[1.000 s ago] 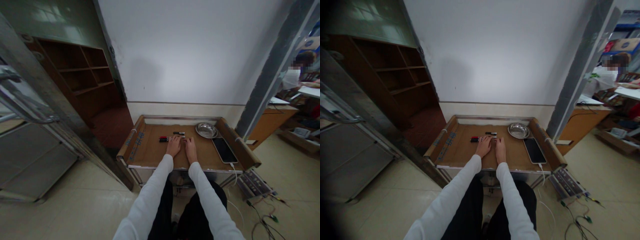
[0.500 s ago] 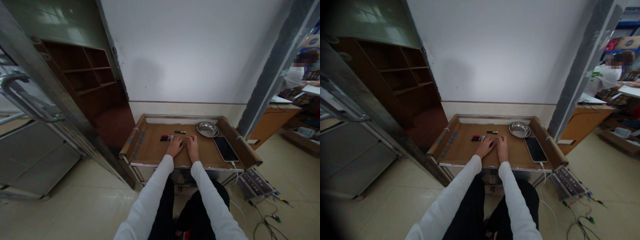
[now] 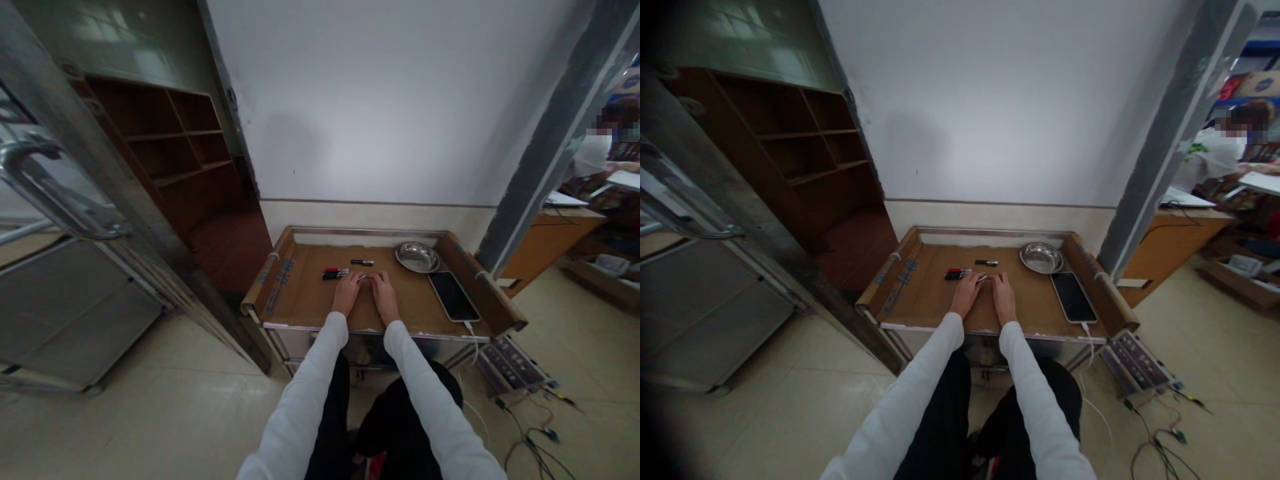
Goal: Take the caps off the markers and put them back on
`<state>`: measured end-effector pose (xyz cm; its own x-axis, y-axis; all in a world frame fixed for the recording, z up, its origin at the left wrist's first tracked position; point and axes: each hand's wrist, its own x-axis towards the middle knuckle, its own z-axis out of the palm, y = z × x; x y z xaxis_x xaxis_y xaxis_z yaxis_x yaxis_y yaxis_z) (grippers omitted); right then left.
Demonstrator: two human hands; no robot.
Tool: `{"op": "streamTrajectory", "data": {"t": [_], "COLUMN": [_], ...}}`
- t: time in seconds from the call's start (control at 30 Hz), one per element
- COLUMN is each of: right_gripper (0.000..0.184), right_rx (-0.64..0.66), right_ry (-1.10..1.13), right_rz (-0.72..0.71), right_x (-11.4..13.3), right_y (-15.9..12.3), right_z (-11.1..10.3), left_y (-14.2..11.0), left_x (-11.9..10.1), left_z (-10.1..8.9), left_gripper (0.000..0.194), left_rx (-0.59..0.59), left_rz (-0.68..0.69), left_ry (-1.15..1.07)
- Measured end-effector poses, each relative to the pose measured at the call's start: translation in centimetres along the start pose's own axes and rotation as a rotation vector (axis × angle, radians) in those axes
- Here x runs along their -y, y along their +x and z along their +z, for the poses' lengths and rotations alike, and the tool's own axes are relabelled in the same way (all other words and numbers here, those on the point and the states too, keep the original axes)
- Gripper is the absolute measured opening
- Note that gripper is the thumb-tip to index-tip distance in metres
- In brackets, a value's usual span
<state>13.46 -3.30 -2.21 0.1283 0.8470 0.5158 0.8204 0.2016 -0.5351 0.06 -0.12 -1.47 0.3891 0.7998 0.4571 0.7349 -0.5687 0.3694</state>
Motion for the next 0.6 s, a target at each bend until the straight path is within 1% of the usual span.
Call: {"op": "streamTrajectory", "data": {"t": [0.07,0.17,0.27,0.33,0.4,0.47,0.53,0.6], "right_gripper": [0.032,0.032,0.035,0.045,0.058,0.066,0.068,0.066], "right_rx": [-0.026,-0.011,0.038,0.079,0.119,0.124,0.094,0.066], "right_ry": [-0.004,0.016,0.094,0.146,0.170,0.153,0.106,0.055], "right_rz": [0.026,0.016,-0.075,-0.157,-0.211,-0.206,-0.163,-0.125], "right_x": [0.1,0.4,0.9,1.2,1.3,1.3,1.1,0.8], "right_y": [0.0,0.0,0.0,0.0,0.0,0.0,0.1,0.1], "right_z": [-0.1,-0.1,0.0,0.0,0.0,0.1,0.4,0.8], "left_y": [-0.1,-0.2,-0.2,-0.2,-0.2,-0.2,-0.2,-0.3], "left_x": [-0.1,-0.2,-0.3,-0.3,-0.3,-0.3,-0.3,-0.3], "left_z": [-0.2,-0.4,-0.5,-0.6,-0.6,-0.8,-1.0,-1.1], "left_gripper": [0.026,0.026,0.026,0.028,0.030,0.031,0.029,0.026], "left_rx": [-0.010,-0.004,0.030,0.023,-0.023,-0.093,-0.164,-0.208], "left_rz": [0.016,0.037,0.026,-0.017,-0.060,-0.106,-0.177,-0.265], "left_ry": [0.022,0.023,-0.001,-0.020,-0.041,-0.041,0.018,0.119]}}
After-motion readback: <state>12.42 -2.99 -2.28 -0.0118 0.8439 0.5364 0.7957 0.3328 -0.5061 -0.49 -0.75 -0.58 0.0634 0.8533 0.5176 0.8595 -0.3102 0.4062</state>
